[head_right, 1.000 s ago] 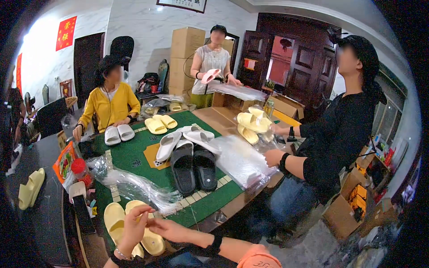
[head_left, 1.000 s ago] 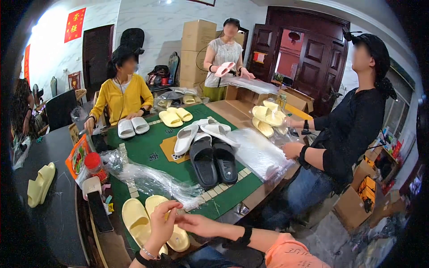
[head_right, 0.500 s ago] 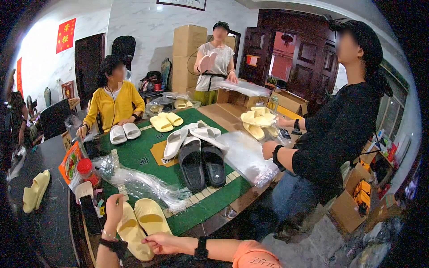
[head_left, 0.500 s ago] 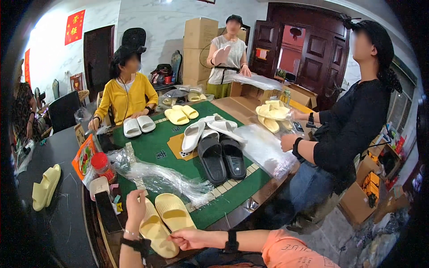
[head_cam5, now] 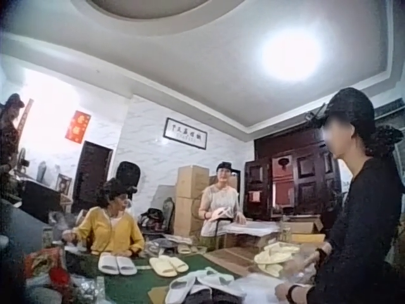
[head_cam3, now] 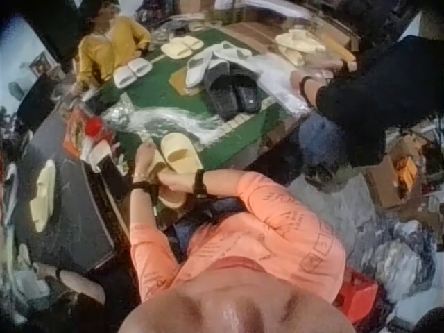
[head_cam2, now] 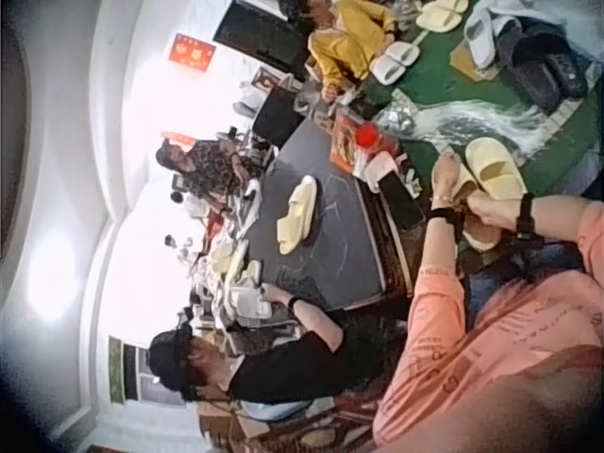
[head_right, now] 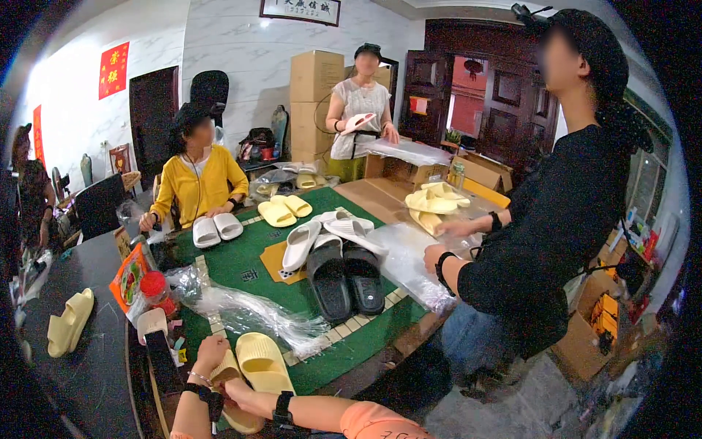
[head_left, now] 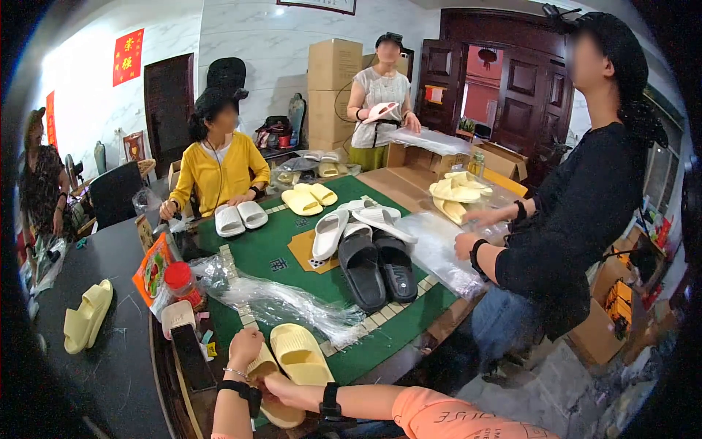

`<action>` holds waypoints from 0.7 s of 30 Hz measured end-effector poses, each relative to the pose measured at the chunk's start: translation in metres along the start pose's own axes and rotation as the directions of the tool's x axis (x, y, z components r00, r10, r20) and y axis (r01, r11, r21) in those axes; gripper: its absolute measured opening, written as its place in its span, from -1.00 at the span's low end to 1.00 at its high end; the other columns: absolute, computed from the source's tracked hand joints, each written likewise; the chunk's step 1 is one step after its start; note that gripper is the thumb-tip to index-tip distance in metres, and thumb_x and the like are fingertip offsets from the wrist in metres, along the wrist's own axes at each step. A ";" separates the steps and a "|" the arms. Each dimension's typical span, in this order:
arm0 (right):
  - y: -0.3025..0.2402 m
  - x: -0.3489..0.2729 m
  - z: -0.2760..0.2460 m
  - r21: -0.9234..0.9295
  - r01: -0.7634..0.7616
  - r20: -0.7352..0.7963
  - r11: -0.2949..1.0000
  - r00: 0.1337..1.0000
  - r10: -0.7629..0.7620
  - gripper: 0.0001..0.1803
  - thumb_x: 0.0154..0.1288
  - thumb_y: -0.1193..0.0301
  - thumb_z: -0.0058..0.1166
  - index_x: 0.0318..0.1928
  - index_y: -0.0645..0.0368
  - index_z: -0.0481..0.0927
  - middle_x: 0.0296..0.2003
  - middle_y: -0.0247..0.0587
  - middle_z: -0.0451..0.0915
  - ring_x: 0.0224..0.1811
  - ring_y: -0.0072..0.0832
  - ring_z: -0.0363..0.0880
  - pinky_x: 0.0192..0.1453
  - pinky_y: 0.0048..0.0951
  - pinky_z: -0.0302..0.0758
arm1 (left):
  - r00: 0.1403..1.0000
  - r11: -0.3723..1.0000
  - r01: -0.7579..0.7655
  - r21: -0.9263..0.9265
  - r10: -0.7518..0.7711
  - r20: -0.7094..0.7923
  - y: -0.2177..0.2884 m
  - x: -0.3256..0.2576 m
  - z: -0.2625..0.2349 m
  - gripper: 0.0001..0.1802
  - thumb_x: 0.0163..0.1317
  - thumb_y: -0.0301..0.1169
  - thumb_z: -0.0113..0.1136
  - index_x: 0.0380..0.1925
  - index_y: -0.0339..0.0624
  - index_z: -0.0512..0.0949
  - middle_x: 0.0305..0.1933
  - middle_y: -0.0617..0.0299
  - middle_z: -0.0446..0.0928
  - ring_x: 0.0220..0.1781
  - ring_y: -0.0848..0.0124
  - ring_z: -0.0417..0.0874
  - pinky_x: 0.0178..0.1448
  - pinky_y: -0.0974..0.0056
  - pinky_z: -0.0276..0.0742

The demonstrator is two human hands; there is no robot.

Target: The recorder is assembling and inspecting various pairs of sandals or slippers in a manufacturing or distribution setting.

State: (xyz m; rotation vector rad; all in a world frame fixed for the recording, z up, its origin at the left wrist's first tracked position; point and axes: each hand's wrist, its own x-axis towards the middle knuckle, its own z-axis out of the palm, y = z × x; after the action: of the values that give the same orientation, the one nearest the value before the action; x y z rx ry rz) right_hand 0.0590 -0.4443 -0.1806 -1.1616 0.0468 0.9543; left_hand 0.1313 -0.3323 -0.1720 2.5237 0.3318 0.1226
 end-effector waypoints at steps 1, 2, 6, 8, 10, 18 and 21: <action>-0.004 -0.003 0.000 0.022 0.017 0.016 1.000 1.000 -0.017 -0.74 0.18 0.31 -0.19 -0.64 -0.02 0.34 -0.76 -0.50 0.19 -0.77 -0.63 0.07 -0.73 -0.54 -0.02 | 1.000 1.000 0.000 -0.018 0.000 -0.004 0.001 -0.001 0.000 -0.70 0.03 -0.25 -0.07 -0.51 -0.21 0.57 -0.42 -0.05 0.54 -0.29 0.01 0.54 -0.18 0.10 0.44; -0.010 -0.007 0.002 0.045 0.035 0.030 0.998 0.999 -0.036 -0.76 0.17 0.33 -0.19 -0.64 -0.01 0.34 -0.76 -0.49 0.20 -0.77 -0.63 0.11 -0.73 -0.52 -0.01 | 1.000 0.999 -0.003 -0.036 0.002 -0.008 0.003 -0.002 0.000 -0.71 0.03 -0.26 -0.07 -0.51 -0.20 0.58 -0.43 -0.04 0.54 -0.31 0.03 0.54 -0.19 0.10 0.45; -0.025 -0.013 0.022 -0.009 0.100 -0.180 0.995 0.979 -0.100 -0.78 0.15 0.44 -0.28 -0.56 0.08 0.44 -0.68 -0.38 0.36 -0.68 -0.58 0.26 -0.66 -0.50 0.08 | 1.000 0.999 0.007 -0.045 -0.007 0.016 0.004 -0.011 -0.006 -0.72 0.06 -0.29 -0.08 -0.51 -0.20 0.59 -0.44 -0.01 0.55 -0.34 0.07 0.55 -0.22 0.11 0.44; -0.004 0.028 0.004 0.054 0.091 -0.145 0.994 0.986 -0.082 -0.79 0.15 0.43 -0.28 -0.48 0.14 0.47 -0.63 -0.32 0.43 -0.65 -0.56 0.30 -0.64 -0.52 0.10 | 0.999 0.998 -0.033 -0.055 0.034 0.020 0.013 -0.008 -0.004 -0.74 0.05 -0.30 -0.04 -0.48 -0.20 0.59 -0.41 -0.03 0.54 -0.33 0.07 0.54 -0.23 0.12 0.44; -0.004 0.030 0.004 0.146 0.099 -0.071 0.984 0.993 -0.089 -0.79 0.17 0.42 -0.29 -0.43 0.15 0.47 -0.61 -0.31 0.45 -0.66 -0.55 0.31 -0.65 -0.53 0.10 | 0.999 0.997 -0.043 -0.068 0.044 0.017 0.008 -0.009 -0.006 -0.76 0.04 -0.32 -0.01 -0.44 -0.20 0.59 -0.39 -0.05 0.53 -0.32 0.06 0.54 -0.24 0.12 0.45; -0.019 0.005 0.009 0.139 0.120 -0.101 0.983 0.989 -0.106 -0.76 0.21 0.40 -0.32 -0.58 0.07 0.34 -0.70 -0.40 0.29 -0.69 -0.59 0.21 -0.64 -0.54 0.11 | 0.975 0.926 0.223 0.305 -0.215 -0.058 0.021 -0.013 -0.015 -0.67 0.11 -0.28 -0.11 -0.45 -0.31 0.57 -0.29 -0.09 0.54 -0.31 0.03 0.57 -0.26 0.10 0.49; -0.004 0.031 -0.006 -0.008 0.015 -0.063 1.000 0.998 -0.016 -0.70 0.19 0.41 -0.31 -0.68 0.06 0.33 -0.73 -0.37 0.29 -0.70 -0.55 0.19 -0.59 -0.54 0.10 | 0.963 0.929 0.249 0.275 -0.268 0.030 0.022 -0.011 -0.011 -0.60 0.09 -0.17 -0.11 -0.34 -0.27 0.56 -0.18 -0.03 0.53 -0.14 -0.02 0.51 -0.10 0.09 0.41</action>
State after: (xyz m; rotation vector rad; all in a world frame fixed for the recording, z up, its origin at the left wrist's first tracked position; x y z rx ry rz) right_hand 0.0840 -0.4305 -0.1954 -1.1973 0.0851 0.9049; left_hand 0.1235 -0.3467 -0.1503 2.7130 0.6919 -0.1192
